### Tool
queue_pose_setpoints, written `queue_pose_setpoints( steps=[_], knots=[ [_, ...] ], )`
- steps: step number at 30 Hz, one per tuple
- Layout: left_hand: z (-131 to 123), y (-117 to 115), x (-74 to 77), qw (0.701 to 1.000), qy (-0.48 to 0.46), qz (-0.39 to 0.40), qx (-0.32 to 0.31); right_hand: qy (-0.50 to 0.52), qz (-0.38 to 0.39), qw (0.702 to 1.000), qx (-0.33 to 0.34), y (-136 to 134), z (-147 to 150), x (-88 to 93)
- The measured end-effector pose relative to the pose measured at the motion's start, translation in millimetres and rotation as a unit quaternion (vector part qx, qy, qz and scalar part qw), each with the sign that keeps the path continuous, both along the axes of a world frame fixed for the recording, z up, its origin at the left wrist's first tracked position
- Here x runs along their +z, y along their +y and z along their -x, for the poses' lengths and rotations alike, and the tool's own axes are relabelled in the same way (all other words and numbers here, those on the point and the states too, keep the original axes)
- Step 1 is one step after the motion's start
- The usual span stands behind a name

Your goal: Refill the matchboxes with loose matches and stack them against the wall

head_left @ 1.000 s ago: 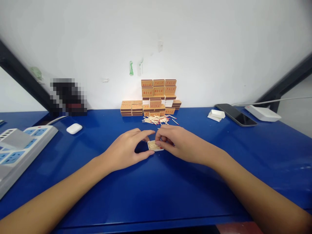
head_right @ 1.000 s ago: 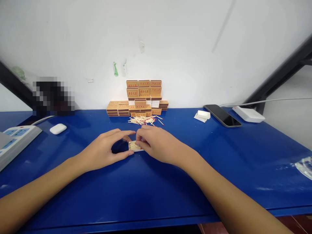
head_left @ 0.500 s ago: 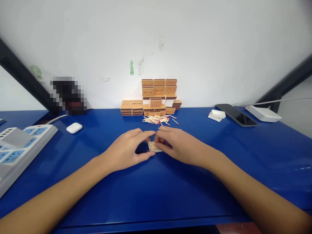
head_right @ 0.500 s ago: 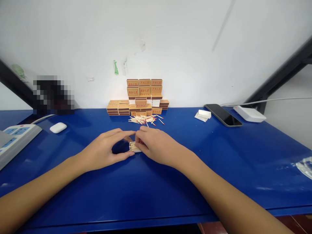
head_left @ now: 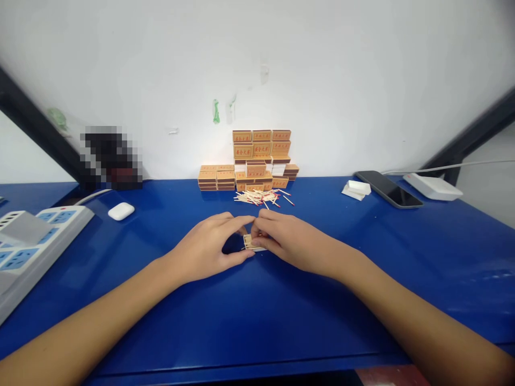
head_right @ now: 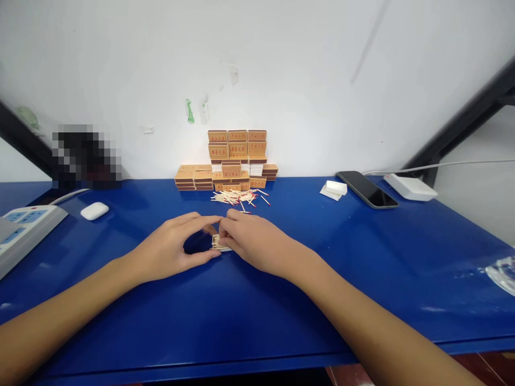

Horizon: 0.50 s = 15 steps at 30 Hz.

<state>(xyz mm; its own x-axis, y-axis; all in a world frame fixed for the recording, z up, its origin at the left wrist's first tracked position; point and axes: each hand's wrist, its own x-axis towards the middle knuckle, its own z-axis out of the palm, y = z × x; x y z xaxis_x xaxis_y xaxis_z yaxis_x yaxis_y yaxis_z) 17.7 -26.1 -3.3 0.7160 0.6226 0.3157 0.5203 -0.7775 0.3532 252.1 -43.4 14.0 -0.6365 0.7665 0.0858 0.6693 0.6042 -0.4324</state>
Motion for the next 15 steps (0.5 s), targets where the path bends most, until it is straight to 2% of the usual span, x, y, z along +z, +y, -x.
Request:
queue_pose_setpoints(
  steps=[6,15],
  knots=[
    [0.2,0.7,-0.1,1.000,0.000,-0.001,-0.002,0.004,0.014,1.000,0.004,0.4,-1.8,2.9],
    [-0.8,-0.1,1.1,1.000,-0.001,0.003,-0.003,0.042,0.007,0.999,-0.008,-0.6,3.8,-4.6]
  ],
)
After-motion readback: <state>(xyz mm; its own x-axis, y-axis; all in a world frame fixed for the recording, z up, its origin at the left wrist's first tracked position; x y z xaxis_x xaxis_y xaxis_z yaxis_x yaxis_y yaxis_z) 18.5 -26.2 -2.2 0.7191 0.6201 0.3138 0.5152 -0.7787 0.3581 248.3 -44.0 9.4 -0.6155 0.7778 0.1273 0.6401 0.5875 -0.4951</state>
